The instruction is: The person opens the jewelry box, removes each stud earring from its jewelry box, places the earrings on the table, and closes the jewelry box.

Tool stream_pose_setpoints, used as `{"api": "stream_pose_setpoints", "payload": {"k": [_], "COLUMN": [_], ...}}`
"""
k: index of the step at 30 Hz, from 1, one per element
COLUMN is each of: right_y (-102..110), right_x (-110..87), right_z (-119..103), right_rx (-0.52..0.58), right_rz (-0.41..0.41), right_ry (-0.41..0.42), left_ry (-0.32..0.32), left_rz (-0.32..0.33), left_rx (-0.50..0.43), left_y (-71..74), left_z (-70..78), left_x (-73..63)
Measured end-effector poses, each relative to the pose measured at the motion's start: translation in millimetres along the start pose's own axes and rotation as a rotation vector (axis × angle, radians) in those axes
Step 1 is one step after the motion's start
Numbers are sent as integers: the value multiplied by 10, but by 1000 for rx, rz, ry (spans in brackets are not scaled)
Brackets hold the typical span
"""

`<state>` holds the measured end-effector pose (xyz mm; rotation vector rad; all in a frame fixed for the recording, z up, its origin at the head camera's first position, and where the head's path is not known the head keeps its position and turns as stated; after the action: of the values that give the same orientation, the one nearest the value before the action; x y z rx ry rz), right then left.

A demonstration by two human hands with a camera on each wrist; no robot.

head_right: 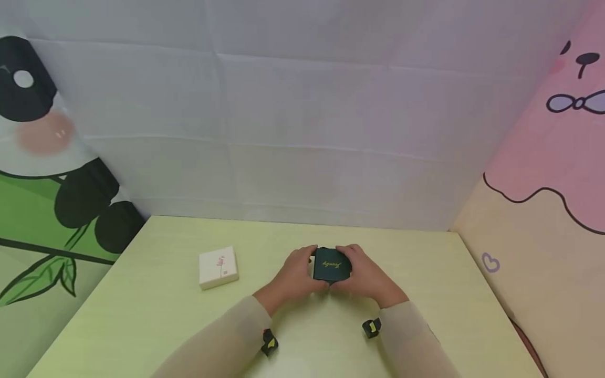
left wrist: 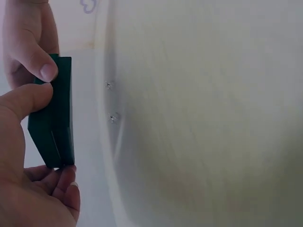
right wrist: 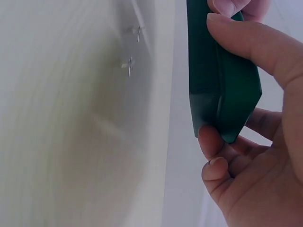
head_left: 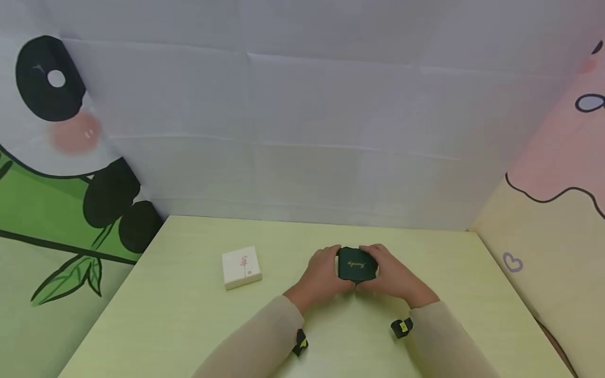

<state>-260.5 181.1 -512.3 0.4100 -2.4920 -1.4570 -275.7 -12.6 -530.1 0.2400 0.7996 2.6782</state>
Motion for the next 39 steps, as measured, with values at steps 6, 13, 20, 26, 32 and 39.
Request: {"api": "stream_pose_setpoints", "payload": {"k": [6, 13, 20, 26, 32, 39], "right_y": [43, 1, -73, -128, -147, -177], "right_x": [128, 246, 330, 345, 364, 377], "right_z": [138, 281, 332, 368, 391, 413], "right_rx": [-3, 5, 31, 31, 14, 28], "right_rz": [-29, -41, -53, -74, -72, -78], "right_ry": [-18, -18, -30, -37, -35, -38], "left_ry": [7, 36, 50, 59, 64, 63], "left_rz": [-6, -15, -1, -4, -13, -8], "left_rx": [-21, -22, 28, 50, 62, 70], "left_y": [-55, -109, -117, -135, -119, -118], "left_z": [-68, -122, -178, -173, -143, -129], "left_x": [218, 344, 399, 390, 388, 374]}}
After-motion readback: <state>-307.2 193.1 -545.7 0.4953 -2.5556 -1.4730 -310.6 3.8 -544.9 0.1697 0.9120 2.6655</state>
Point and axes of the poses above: each hand's wrist, its own x-axis towards the middle knuckle, its own y-axis out of the back of the hand, z = x × y, the point moved 4 cm from there along x, towards the middle knuckle, and after that the axes turned 12 degrees about -x, right-handed, at the moved point
